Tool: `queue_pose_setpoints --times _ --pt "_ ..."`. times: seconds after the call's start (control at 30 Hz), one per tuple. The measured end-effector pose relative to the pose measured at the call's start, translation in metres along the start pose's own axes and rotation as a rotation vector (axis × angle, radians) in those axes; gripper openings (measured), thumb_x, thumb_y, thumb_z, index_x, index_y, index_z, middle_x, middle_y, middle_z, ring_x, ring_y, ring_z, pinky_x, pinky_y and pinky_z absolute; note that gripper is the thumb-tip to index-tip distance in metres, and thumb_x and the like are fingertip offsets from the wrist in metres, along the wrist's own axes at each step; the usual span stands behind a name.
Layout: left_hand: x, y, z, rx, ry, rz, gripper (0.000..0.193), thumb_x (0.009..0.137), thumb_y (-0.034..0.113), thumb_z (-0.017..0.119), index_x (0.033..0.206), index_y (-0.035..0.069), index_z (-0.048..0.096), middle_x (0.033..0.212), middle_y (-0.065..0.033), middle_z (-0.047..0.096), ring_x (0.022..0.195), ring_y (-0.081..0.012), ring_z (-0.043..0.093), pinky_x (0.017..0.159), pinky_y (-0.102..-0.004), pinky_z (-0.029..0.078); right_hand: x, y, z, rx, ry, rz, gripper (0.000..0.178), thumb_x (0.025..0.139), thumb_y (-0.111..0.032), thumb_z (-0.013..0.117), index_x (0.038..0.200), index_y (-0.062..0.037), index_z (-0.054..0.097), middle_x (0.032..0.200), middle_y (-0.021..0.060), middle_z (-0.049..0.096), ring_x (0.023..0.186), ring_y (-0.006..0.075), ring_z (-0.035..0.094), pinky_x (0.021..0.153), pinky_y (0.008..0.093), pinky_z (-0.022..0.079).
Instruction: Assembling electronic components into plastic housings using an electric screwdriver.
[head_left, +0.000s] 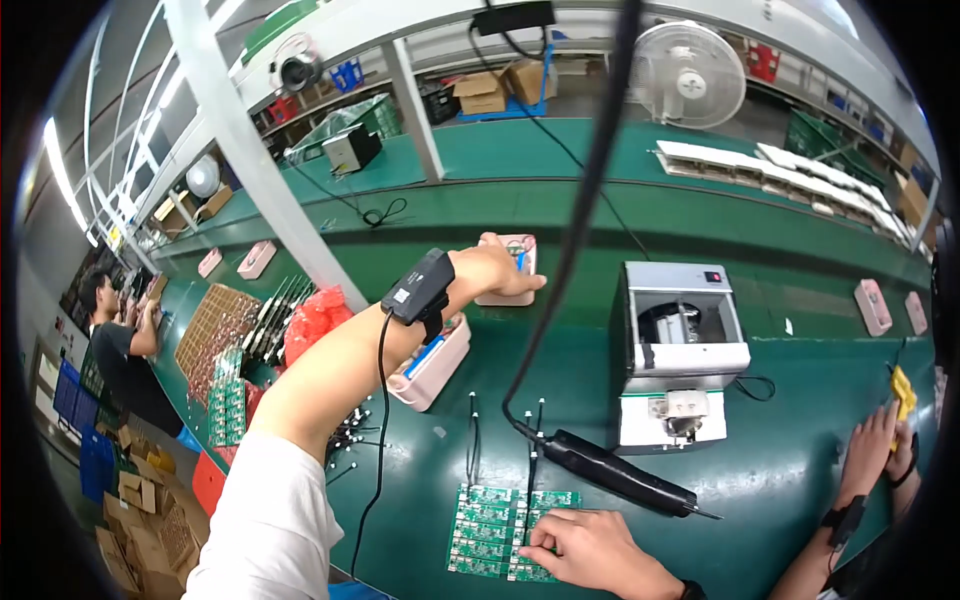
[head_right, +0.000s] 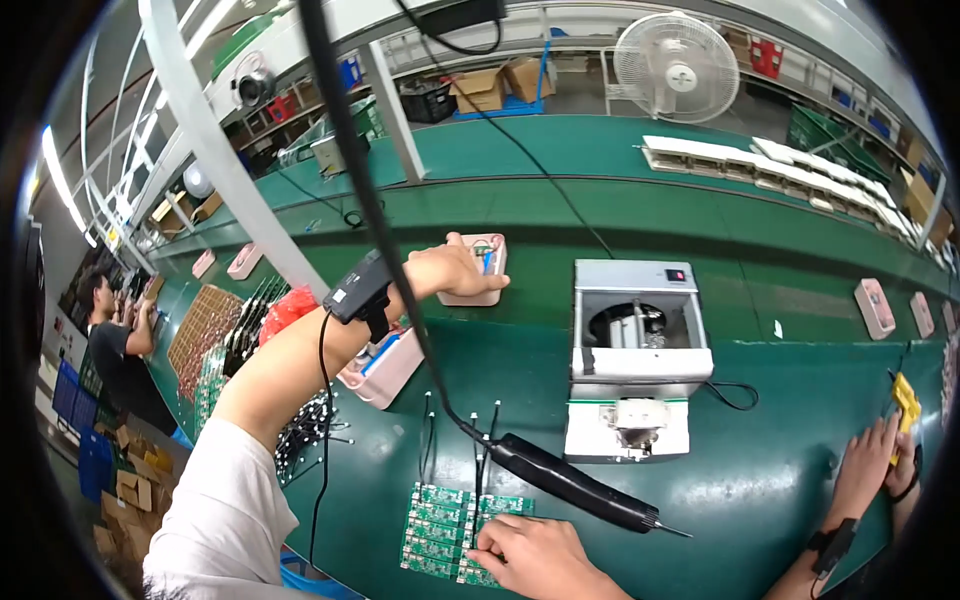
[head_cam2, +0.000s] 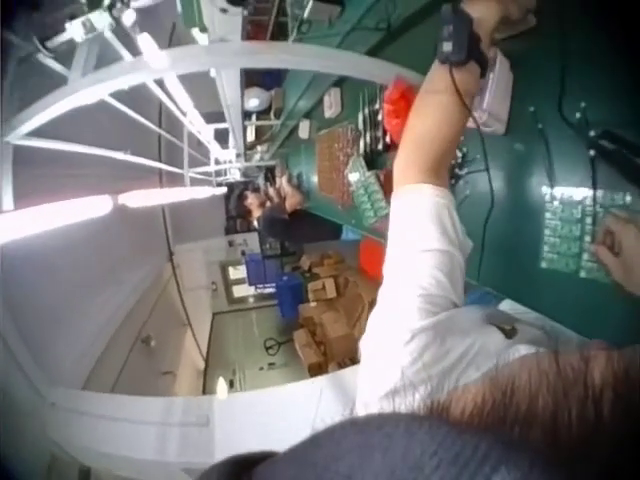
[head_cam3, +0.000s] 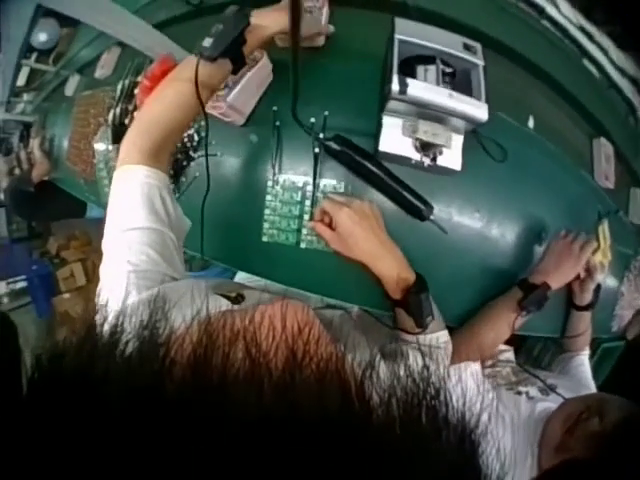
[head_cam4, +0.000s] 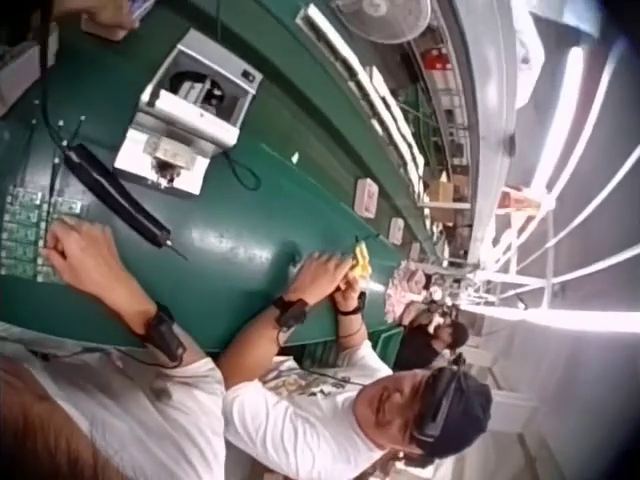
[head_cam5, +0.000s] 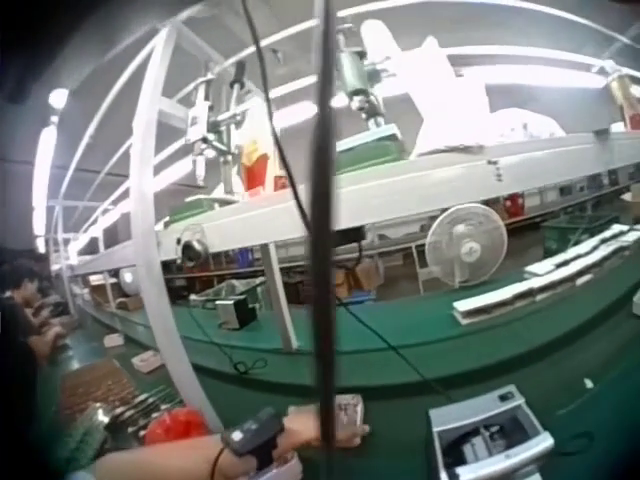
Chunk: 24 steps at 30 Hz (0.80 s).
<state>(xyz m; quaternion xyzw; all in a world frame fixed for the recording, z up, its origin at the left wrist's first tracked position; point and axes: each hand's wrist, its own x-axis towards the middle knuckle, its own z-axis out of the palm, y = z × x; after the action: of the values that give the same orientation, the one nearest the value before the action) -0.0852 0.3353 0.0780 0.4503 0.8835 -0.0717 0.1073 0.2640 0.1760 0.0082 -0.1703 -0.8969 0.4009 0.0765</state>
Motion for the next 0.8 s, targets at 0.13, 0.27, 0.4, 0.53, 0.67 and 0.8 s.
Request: queue_pose_setpoints --times 0.13,0.27,0.4,0.53,0.67,0.8 --pt "-0.015 0.017 -0.006 0.008 -0.08 0.045 0.123 0.082 0.07 0.071 0.15 -0.022 0.026 0.137 -0.0332 0.062 0.127 -0.0424 0.064 0.106 -0.0431 0.051 -0.007 0.004 0.006 -0.019 0.011 -0.047 0.03 0.093 -0.037 0.079 0.083 -0.0108 0.069 0.079 -0.0016 0.071 0.067 0.023 0.071 0.059 0.0393 0.054" --pt "-0.047 0.031 -0.014 -0.035 0.006 0.112 0.112 0.079 0.06 0.075 0.144 -0.021 0.033 0.124 -0.0353 0.068 0.119 -0.046 0.067 0.102 -0.0425 0.054 -0.008 0.012 0.004 -0.011 0.018 -0.037 0.029 0.095 -0.036 0.077 0.086 -0.0106 0.068 0.082 -0.0002 0.072 0.071 0.0254 0.071 0.061 0.0409 0.054" --pt "-0.105 0.023 -0.011 -0.04 -0.087 0.283 0.102 0.077 0.056 0.077 0.138 -0.017 0.039 0.119 -0.0368 0.069 0.118 -0.0463 0.068 0.102 -0.0437 0.054 -0.007 0.01 0.007 -0.008 0.027 -0.039 0.027 0.093 -0.035 0.078 0.085 -0.0104 0.069 0.081 0.0007 0.071 0.07 0.025 0.071 0.061 0.0403 0.055" --pt "-0.116 -0.014 0.04 -0.039 0.189 0.539 0.089 0.074 0.049 0.083 0.131 -0.009 0.046 0.115 -0.0314 0.069 0.116 -0.0469 0.067 0.114 -0.0509 0.043 -0.003 0.0 0.006 0.021 0.057 -0.085 0.024 0.088 -0.029 0.084 0.081 -0.0093 0.07 0.077 0.0015 0.07 0.064 0.0212 0.069 0.058 0.0369 0.054" --pt "-0.174 -0.039 0.02 -0.048 0.501 0.574 0.062 0.083 0.034 0.081 0.126 -0.003 0.054 0.11 -0.0233 0.068 0.111 -0.0436 0.066 0.109 -0.0528 0.044 -0.01 -0.005 0.004 0.028 0.106 -0.061 0.022 0.078 -0.018 0.09 0.076 -0.0065 0.071 0.072 0.0026 0.068 0.057 0.017 0.065 0.054 0.0328 0.05" --pt "-0.215 -0.1 0.019 -0.278 0.589 0.495 0.033 0.086 0.016 0.079 0.111 0.002 0.064 0.108 -0.018 0.066 0.101 -0.0402 0.064 0.096 -0.049 0.049 -0.007 -0.001 0.007 0.016 0.114 0.01 0.022 0.074 -0.014 0.092 0.075 -0.0052 0.071 0.071 0.0034 0.066 0.055 0.0156 0.064 0.053 0.0304 0.049"
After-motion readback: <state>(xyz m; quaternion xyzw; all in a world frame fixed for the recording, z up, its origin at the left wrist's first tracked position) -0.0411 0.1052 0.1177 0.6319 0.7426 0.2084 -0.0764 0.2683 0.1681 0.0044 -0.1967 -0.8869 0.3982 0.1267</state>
